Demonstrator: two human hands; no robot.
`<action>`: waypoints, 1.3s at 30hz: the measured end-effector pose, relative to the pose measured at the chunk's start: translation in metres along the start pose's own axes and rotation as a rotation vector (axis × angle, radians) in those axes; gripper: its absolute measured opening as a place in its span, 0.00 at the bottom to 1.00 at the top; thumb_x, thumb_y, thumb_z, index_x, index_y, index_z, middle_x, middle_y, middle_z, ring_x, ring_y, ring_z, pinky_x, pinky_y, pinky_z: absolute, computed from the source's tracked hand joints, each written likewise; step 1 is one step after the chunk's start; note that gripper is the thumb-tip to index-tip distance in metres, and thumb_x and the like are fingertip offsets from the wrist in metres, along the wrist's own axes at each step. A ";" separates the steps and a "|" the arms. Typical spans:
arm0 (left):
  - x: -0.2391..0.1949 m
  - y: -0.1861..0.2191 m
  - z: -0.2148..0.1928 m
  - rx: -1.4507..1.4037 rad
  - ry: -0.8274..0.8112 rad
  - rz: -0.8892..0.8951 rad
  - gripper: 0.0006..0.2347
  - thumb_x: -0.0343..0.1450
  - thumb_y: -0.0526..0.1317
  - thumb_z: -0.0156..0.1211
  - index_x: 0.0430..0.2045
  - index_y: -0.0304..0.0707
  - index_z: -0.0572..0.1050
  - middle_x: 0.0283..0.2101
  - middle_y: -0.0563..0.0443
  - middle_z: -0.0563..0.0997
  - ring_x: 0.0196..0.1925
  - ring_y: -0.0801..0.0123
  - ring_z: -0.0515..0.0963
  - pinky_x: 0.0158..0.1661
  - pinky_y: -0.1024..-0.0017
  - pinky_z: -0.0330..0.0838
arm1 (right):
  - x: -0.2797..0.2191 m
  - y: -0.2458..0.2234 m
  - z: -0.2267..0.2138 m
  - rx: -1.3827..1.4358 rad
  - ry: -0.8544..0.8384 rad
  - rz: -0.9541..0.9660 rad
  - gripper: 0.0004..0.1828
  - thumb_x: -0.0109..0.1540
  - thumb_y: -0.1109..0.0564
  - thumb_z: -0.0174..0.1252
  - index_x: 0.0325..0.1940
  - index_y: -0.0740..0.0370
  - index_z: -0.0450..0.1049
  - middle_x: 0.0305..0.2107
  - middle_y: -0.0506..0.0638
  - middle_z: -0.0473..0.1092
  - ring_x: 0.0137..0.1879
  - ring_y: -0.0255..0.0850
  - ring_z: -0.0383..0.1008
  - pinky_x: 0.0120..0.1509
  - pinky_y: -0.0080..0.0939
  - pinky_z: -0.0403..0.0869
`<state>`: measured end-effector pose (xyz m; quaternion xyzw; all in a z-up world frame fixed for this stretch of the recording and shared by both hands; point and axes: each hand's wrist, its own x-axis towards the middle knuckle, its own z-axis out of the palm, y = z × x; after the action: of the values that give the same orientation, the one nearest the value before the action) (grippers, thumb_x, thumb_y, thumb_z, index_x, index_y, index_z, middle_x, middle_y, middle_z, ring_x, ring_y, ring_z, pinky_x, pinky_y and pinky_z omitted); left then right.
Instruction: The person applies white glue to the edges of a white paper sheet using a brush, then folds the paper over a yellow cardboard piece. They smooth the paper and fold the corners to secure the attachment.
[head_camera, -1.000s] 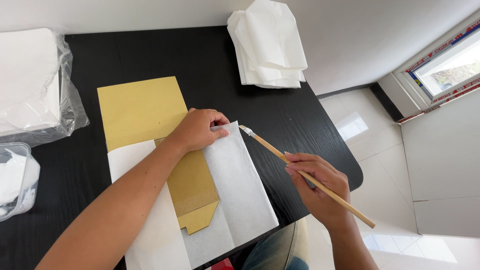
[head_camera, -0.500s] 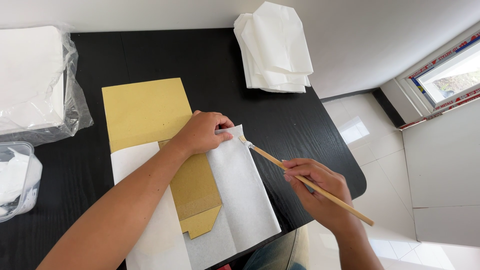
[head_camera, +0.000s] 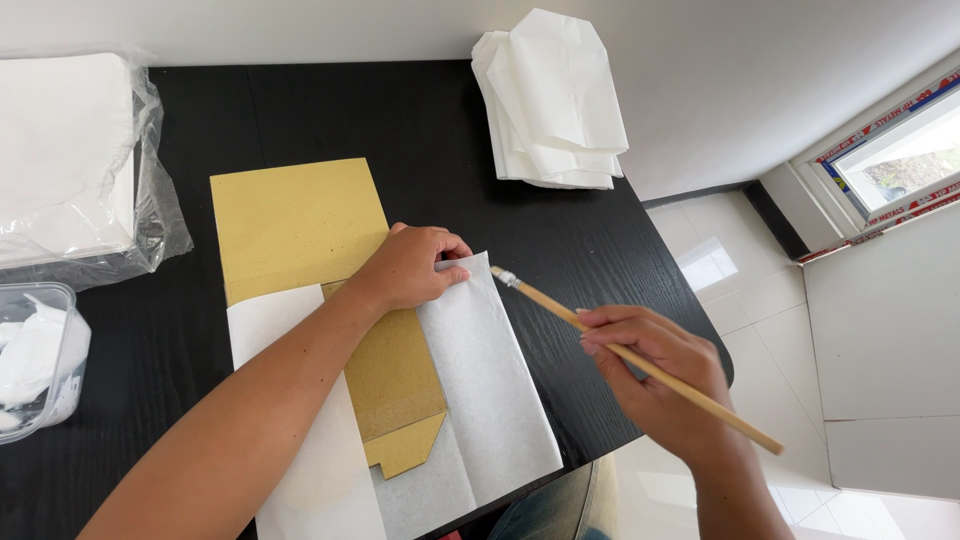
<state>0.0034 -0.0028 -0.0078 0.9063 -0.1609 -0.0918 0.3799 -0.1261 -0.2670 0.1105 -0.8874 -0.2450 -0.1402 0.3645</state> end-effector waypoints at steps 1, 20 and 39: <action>0.000 0.000 0.000 0.002 0.000 -0.002 0.07 0.70 0.45 0.65 0.39 0.51 0.83 0.39 0.64 0.83 0.39 0.71 0.79 0.60 0.63 0.54 | 0.000 0.001 0.003 0.005 -0.033 0.013 0.02 0.59 0.66 0.64 0.33 0.63 0.81 0.41 0.51 0.81 0.45 0.38 0.85 0.48 0.30 0.84; -0.002 0.004 -0.003 0.004 -0.021 -0.034 0.08 0.70 0.44 0.64 0.41 0.51 0.83 0.42 0.61 0.84 0.43 0.68 0.79 0.61 0.63 0.54 | -0.020 -0.016 -0.018 -0.113 -0.179 0.079 0.02 0.60 0.60 0.62 0.34 0.57 0.81 0.42 0.43 0.82 0.39 0.32 0.87 0.43 0.29 0.84; -0.003 0.003 -0.003 -0.002 -0.016 -0.021 0.07 0.70 0.44 0.64 0.40 0.52 0.83 0.40 0.64 0.83 0.40 0.71 0.79 0.61 0.64 0.53 | -0.039 -0.018 -0.030 -0.084 -0.285 0.132 0.06 0.59 0.61 0.63 0.38 0.54 0.82 0.45 0.42 0.83 0.45 0.32 0.89 0.46 0.29 0.84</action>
<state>0.0010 -0.0019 -0.0038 0.9068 -0.1545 -0.1031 0.3785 -0.1707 -0.2901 0.1248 -0.9269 -0.2294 0.0014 0.2970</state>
